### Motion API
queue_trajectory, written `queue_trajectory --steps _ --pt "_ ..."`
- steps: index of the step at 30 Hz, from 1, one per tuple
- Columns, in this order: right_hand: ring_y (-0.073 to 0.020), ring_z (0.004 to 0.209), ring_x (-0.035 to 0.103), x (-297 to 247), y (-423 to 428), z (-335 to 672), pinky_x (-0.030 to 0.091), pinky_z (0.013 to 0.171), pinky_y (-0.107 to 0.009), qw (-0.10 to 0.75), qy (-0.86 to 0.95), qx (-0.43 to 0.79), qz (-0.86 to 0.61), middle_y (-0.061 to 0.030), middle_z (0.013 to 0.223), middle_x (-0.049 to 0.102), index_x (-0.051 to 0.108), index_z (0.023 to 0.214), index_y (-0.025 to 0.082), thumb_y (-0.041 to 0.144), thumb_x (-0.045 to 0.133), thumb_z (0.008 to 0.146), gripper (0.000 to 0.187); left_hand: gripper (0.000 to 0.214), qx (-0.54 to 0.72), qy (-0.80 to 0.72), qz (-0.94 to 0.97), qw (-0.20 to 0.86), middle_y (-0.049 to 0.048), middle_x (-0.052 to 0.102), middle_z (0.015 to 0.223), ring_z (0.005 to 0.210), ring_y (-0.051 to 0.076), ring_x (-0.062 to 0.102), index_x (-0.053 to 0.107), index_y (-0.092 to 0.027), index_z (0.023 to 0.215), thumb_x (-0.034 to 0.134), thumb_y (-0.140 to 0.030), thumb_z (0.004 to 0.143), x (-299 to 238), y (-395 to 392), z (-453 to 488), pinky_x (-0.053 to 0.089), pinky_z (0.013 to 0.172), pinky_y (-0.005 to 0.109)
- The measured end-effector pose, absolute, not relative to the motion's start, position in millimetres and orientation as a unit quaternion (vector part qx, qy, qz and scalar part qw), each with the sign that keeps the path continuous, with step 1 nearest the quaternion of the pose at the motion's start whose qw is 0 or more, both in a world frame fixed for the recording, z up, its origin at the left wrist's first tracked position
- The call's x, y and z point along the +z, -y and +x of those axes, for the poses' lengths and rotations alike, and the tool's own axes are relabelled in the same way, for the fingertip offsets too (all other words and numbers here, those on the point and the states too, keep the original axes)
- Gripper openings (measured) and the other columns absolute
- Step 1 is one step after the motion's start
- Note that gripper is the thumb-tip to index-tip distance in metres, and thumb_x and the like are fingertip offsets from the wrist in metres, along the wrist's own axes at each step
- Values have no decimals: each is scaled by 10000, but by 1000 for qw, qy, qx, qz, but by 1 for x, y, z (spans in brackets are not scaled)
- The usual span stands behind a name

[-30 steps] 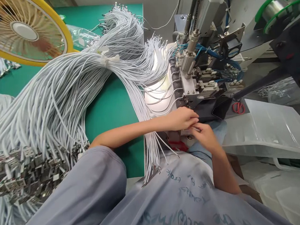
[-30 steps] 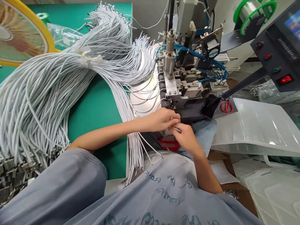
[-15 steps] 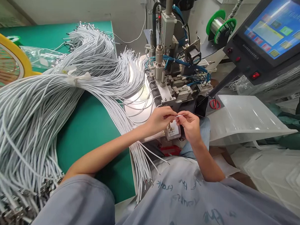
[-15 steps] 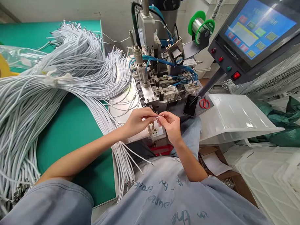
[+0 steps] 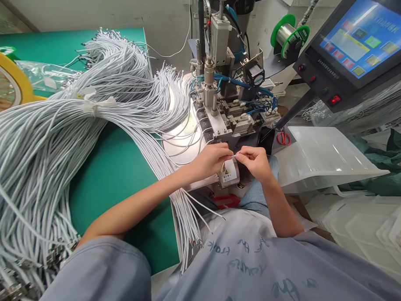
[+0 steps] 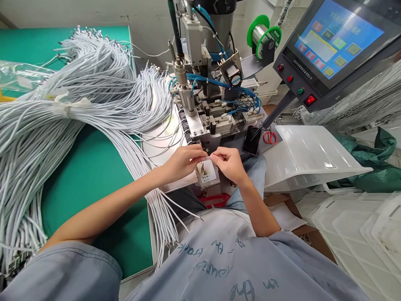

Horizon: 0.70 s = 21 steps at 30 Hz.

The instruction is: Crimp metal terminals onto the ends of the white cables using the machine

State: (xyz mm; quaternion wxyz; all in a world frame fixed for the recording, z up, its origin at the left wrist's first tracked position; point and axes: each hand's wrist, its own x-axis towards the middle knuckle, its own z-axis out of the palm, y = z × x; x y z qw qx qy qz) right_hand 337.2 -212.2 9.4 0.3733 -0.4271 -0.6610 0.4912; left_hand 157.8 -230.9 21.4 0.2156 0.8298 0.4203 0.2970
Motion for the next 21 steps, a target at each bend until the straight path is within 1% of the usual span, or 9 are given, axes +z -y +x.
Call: queue_trajectory --steps 4,7,9,10,12,13,15,18,21 --pt "-102 542 364 4 223 325 287 507 -266 459 626 451 -441 24 561 412 610 598 173 314 596 769 222 199 324 -444 799 241 9 568 660 606 92 507 653 -141 776 469 -105 841 21 233 162 384 564 194" --pt "-107 532 356 3 230 319 290 514 -273 489 644 362 -464 28 550 387 622 634 173 297 557 813 226 227 302 -454 811 211 14 561 662 597 93 498 643 -141 750 439 -109 846 21 234 161 380 558 201" --pt "-106 519 336 5 230 320 288 521 -279 463 684 318 -466 33 537 356 595 609 175 288 533 827 253 257 263 -450 841 142 27 554 688 603 102 493 645 -140 758 406 -78 829 21 233 158 357 542 215" --pt "-105 515 328 6 229 322 287 523 -280 440 702 317 -462 35 535 342 569 586 178 285 525 829 268 273 242 -445 856 104 34 552 701 609 109 492 647 -139 768 391 -53 810 20 233 156 344 535 223" --pt "-101 513 321 8 225 326 282 519 -279 397 722 344 -450 36 540 330 515 550 184 282 518 825 292 303 214 -432 875 50 41 552 718 623 122 495 650 -140 789 373 -16 772 19 232 154 326 529 237" --pt "-100 514 320 8 223 327 277 515 -277 390 723 356 -446 35 544 327 499 543 186 285 516 824 299 309 213 -430 876 43 41 553 716 622 124 495 651 -139 795 372 -12 765 19 231 153 323 527 240" --pt "-101 514 317 6 222 325 269 508 -277 410 712 358 -444 34 549 322 503 551 187 295 514 827 297 289 238 -441 862 73 32 559 704 607 116 495 658 -138 809 391 -31 778 18 231 153 327 523 234" --pt "-108 514 316 -1 224 315 271 508 -282 467 681 325 -461 31 546 322 543 582 187 320 502 839 292 220 302 -476 805 184 11 581 675 592 93 506 666 -140 802 454 -82 809 16 232 158 361 540 204" --pt "-116 521 332 -10 227 307 291 514 -283 492 650 312 -489 22 542 346 567 593 190 354 485 839 307 166 339 -492 752 277 4 607 670 618 86 534 664 -138 774 505 -114 819 12 233 163 410 586 191"
